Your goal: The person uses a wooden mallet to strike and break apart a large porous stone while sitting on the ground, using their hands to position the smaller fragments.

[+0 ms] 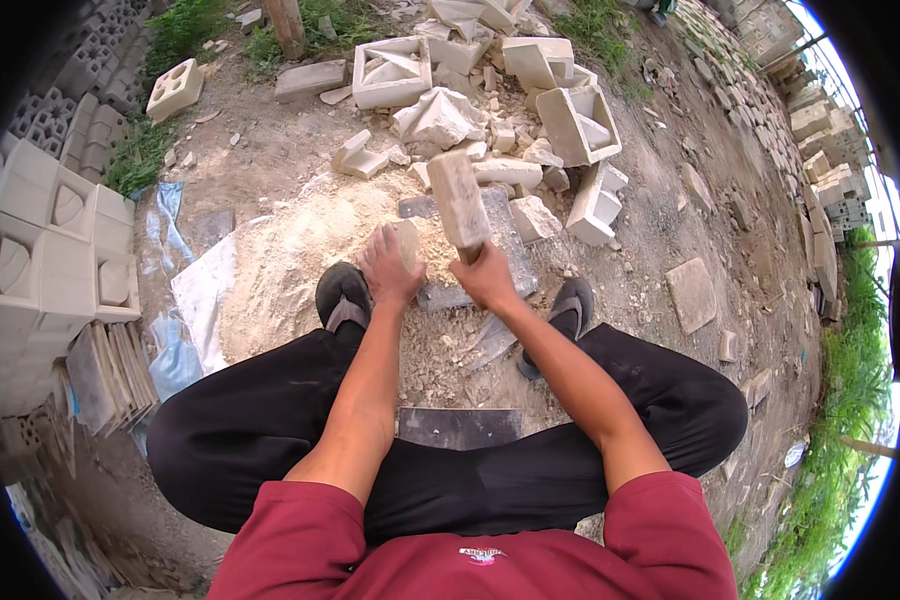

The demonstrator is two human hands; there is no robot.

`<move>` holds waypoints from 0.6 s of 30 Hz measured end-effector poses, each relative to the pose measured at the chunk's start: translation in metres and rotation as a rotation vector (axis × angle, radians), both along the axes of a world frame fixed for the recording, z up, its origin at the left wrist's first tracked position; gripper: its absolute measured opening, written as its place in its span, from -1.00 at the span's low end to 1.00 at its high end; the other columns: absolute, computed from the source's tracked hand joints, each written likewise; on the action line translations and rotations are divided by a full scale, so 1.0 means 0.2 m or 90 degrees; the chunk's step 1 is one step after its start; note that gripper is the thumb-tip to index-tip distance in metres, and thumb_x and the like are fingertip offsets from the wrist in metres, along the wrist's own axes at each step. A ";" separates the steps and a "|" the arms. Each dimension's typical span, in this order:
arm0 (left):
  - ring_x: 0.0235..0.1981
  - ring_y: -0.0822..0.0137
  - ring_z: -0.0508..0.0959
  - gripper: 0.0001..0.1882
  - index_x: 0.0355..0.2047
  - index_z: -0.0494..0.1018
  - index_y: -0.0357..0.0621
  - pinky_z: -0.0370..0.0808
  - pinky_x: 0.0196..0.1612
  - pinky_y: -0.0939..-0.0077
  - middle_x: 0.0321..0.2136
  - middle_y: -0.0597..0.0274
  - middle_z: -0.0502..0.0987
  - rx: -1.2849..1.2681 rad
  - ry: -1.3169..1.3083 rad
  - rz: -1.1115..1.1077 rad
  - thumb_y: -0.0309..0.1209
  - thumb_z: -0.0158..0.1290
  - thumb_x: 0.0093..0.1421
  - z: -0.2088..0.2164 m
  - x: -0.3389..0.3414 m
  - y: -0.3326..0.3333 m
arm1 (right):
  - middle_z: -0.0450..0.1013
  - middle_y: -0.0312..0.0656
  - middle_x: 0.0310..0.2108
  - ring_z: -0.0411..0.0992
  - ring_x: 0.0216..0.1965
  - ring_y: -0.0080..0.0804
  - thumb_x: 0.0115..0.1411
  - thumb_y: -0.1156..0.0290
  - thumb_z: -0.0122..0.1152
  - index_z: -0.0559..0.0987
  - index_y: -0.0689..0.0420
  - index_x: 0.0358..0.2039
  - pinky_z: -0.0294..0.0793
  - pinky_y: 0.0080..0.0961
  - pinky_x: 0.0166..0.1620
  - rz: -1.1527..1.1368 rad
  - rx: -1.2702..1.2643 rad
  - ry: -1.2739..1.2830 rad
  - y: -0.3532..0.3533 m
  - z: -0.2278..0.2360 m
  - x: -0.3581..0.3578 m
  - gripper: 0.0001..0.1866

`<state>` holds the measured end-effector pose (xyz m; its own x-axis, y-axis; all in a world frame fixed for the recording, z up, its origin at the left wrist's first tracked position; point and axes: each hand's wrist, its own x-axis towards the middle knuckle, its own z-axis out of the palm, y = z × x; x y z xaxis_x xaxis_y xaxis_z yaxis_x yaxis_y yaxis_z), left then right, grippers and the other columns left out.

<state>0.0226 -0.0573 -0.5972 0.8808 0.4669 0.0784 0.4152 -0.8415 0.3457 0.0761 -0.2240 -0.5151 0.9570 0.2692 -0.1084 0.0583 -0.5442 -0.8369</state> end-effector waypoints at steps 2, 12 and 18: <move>0.34 0.05 0.06 -0.01 0.35 0.01 -0.19 -0.11 0.35 0.01 0.31 -0.02 0.10 0.008 0.008 0.006 -0.01 0.15 0.01 0.00 0.01 0.01 | 0.56 0.18 -0.32 0.58 -0.23 -0.04 -0.09 0.22 0.34 0.54 0.41 -0.20 0.55 -0.26 -0.18 0.071 -0.185 0.079 -0.04 -0.15 -0.03 -0.46; 0.37 0.07 0.02 -0.14 0.35 0.02 -0.19 -0.14 0.37 -0.01 0.32 -0.04 0.09 -0.035 -0.028 -0.013 -0.07 -0.01 0.11 -0.03 -0.03 0.04 | 0.55 0.06 -0.50 0.57 -0.54 -0.22 -0.04 0.26 0.30 0.48 0.44 -0.21 0.56 -0.35 -0.42 0.029 -0.042 0.038 0.07 -0.05 0.02 -0.50; 0.37 0.07 0.02 -0.22 0.33 0.02 -0.24 -0.17 0.38 -0.03 0.32 -0.04 0.10 -0.012 -0.023 -0.019 -0.18 -0.10 0.13 -0.07 -0.01 0.07 | 0.58 0.05 -0.39 0.59 -0.48 -0.25 -0.02 0.24 0.31 0.52 0.40 -0.19 0.57 -0.36 -0.35 0.108 -0.192 0.221 -0.02 -0.23 -0.11 -0.51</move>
